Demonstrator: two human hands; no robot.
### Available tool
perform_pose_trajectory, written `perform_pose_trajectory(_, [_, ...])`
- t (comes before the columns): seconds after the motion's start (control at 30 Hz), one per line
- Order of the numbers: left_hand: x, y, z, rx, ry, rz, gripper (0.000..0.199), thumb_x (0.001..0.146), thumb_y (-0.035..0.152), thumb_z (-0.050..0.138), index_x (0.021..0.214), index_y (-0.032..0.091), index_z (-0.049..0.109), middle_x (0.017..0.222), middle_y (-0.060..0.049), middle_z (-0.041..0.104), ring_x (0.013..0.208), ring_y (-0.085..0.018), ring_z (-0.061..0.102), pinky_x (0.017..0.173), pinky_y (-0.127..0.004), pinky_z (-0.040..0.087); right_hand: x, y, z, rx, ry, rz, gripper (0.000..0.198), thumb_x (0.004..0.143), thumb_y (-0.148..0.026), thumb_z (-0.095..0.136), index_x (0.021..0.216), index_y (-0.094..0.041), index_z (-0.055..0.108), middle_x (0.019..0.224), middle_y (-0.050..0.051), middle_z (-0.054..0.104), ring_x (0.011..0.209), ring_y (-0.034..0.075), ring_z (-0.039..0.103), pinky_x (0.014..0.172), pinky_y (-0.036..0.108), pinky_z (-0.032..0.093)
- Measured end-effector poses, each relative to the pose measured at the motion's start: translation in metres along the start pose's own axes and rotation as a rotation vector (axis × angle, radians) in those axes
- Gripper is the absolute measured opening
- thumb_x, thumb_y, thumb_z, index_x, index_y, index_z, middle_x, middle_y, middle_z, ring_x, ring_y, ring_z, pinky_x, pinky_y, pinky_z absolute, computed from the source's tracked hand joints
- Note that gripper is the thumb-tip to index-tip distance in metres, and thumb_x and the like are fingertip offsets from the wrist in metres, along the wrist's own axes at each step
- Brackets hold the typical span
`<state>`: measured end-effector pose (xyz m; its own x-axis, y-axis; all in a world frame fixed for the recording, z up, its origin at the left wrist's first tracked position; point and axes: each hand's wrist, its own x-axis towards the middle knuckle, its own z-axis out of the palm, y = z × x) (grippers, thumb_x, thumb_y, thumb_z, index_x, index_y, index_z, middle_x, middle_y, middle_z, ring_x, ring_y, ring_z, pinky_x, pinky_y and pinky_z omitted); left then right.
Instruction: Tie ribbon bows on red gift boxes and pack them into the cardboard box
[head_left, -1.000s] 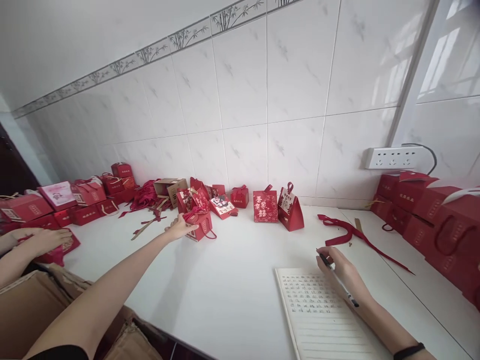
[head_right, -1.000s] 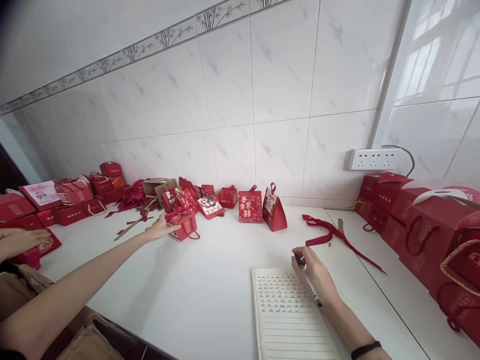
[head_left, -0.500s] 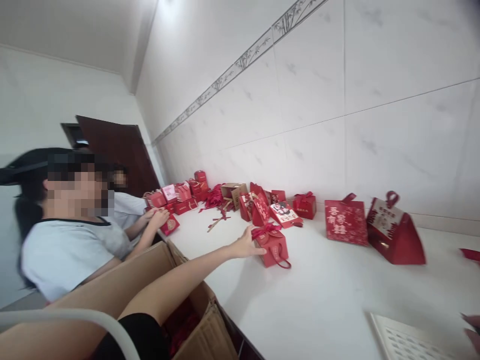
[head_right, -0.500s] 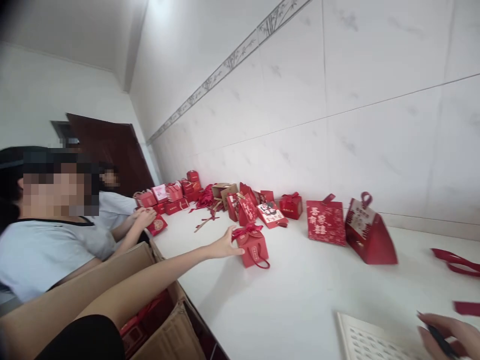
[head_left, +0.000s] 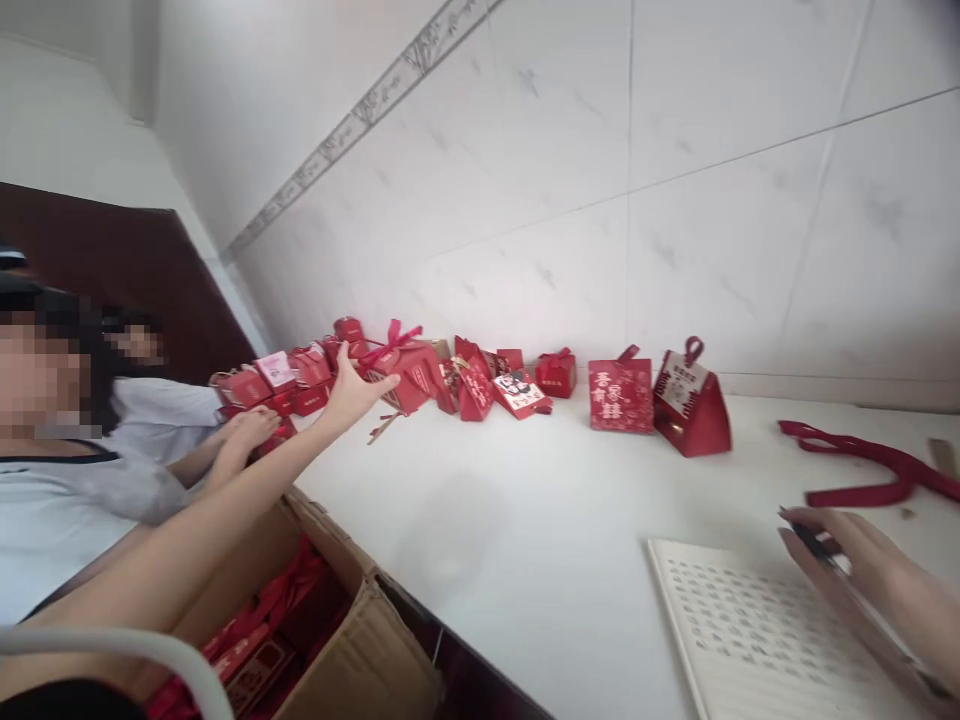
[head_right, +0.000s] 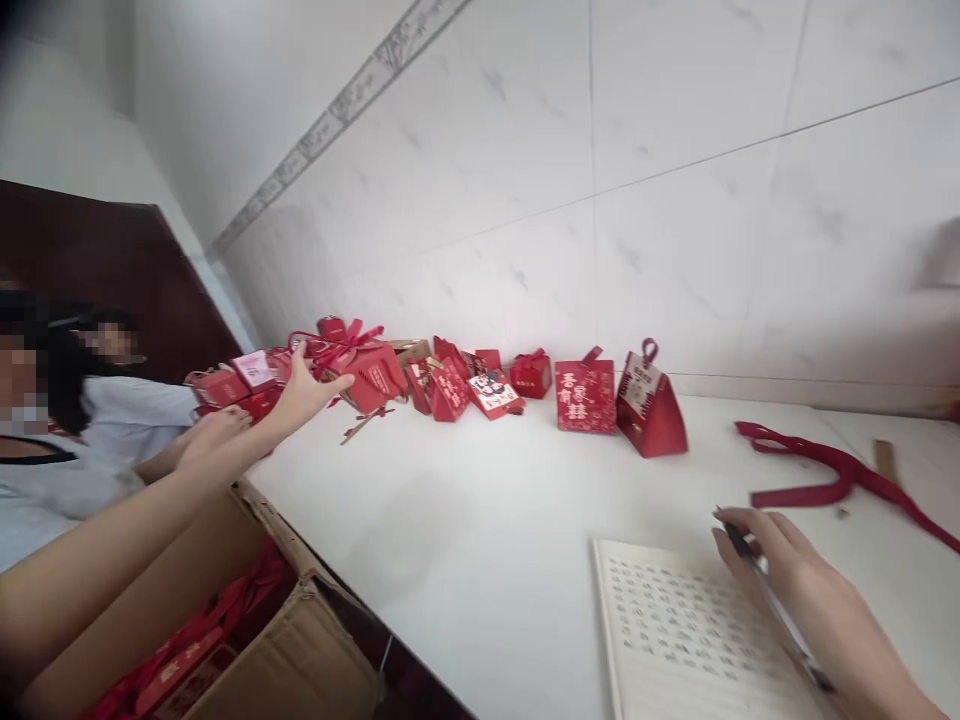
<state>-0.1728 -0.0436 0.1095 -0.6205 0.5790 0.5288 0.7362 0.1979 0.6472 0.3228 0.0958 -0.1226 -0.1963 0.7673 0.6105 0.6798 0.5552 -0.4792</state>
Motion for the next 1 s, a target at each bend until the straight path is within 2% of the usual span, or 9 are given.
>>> perform_pose_trajectory(0.13, [-0.078,0.01,0.037,-0.243,-0.456,0.142,0.12,0.056,0.038,0.075,0.143,0.023,-0.006,0.135,-0.017,0.035,0.123,-0.031,0.04,0.096,-0.045,0.042,0.009,-0.004,-0.025,-0.139,-0.051,0.001,0.028,0.084,-0.044,0.032,0.089,-0.027,0.053,0.098,0.01,0.058,0.073,0.025,0.059,0.048,0.034,0.042])
perform_pose_trajectory(0.3, [-0.162,0.028,0.064,-0.35,-0.886,0.254,0.117,0.06,0.035,0.074,0.142,0.029,-0.01,0.134,-0.014,0.035,0.127,-0.029,0.035,0.1,-0.047,0.038,0.008,0.022,-0.051,-0.247,-0.208,-0.007,0.033,0.079,-0.01,0.033,0.094,-0.018,0.061,0.098,0.012,0.06,0.092,0.025,0.056,0.069,0.033,0.045])
perform_pose_trajectory(0.47, [-0.185,0.034,0.069,-0.301,-1.21,0.223,0.12,0.058,0.039,0.076,0.143,0.028,-0.009,0.143,-0.017,0.023,0.133,-0.034,0.026,0.103,-0.051,0.033,-0.004,0.015,-0.068,-0.362,-0.319,0.064,0.049,0.08,0.0,0.033,0.122,-0.017,0.053,0.094,0.012,0.06,0.085,0.025,0.058,0.071,0.035,0.045])
perform_pose_trajectory(0.53, [-0.185,0.035,0.068,-0.199,-1.328,0.193,0.121,0.057,0.042,0.076,0.143,0.03,-0.009,0.147,-0.016,0.018,0.133,-0.036,0.025,0.102,-0.052,0.034,-0.007,-0.009,-0.073,-0.378,-0.21,0.114,0.049,0.081,-0.005,0.04,0.129,-0.013,0.045,0.092,0.013,0.06,0.082,0.028,0.058,0.069,0.038,0.046])
perform_pose_trajectory(0.6, [-0.182,0.036,0.065,-0.133,-1.435,0.201,0.123,0.058,0.043,0.076,0.142,0.03,-0.012,0.149,-0.014,0.015,0.133,-0.036,0.025,0.102,-0.05,0.034,-0.012,-0.046,-0.076,-0.244,-0.034,0.127,0.042,0.084,-0.017,0.05,0.124,-0.01,0.046,0.094,0.013,0.061,0.083,0.027,0.058,0.071,0.037,0.047])
perform_pose_trajectory(0.7, [-0.178,0.039,0.061,-0.153,-1.468,0.233,0.105,0.067,0.048,0.067,0.143,0.029,-0.003,0.151,-0.01,0.012,0.134,-0.033,0.025,0.103,-0.047,0.034,-0.026,-0.116,-0.078,0.066,-0.001,0.026,0.022,0.091,-0.032,0.044,0.097,-0.017,0.057,0.092,0.008,0.062,0.071,0.02,0.059,0.062,0.031,0.048])
perform_pose_trajectory(0.8, [-0.176,0.043,0.062,-0.22,-1.244,0.227,0.066,0.079,0.049,0.052,0.135,0.024,0.026,0.146,-0.01,0.027,0.129,-0.027,0.035,0.1,-0.04,0.037,-0.042,-0.176,-0.077,0.175,0.013,-0.181,0.017,0.093,-0.03,0.045,0.095,-0.018,0.056,0.091,0.007,0.06,0.078,0.021,0.057,0.068,0.032,0.048])
perform_pose_trajectory(0.87, [-0.175,0.045,0.065,-0.249,-1.126,0.233,0.047,0.081,0.047,0.049,0.118,0.02,0.044,0.13,-0.01,0.047,0.117,-0.024,0.048,0.095,-0.037,0.041,-0.047,-0.2,-0.075,0.205,0.004,-0.263,0.013,0.093,-0.024,0.045,0.096,-0.018,0.056,0.092,0.007,0.058,0.086,0.021,0.055,0.075,0.033,0.046])
perform_pose_trajectory(1.0, [-0.172,0.043,0.071,-0.316,-1.177,0.244,0.031,0.079,0.043,0.053,0.094,0.017,0.056,0.096,-0.006,0.063,0.092,-0.02,0.059,0.085,-0.034,0.044,-0.046,-0.217,-0.069,0.235,-0.04,-0.295,0.011,0.093,-0.018,0.045,0.094,-0.018,0.056,0.093,0.007,0.056,0.09,0.021,0.053,0.078,0.035,0.045])
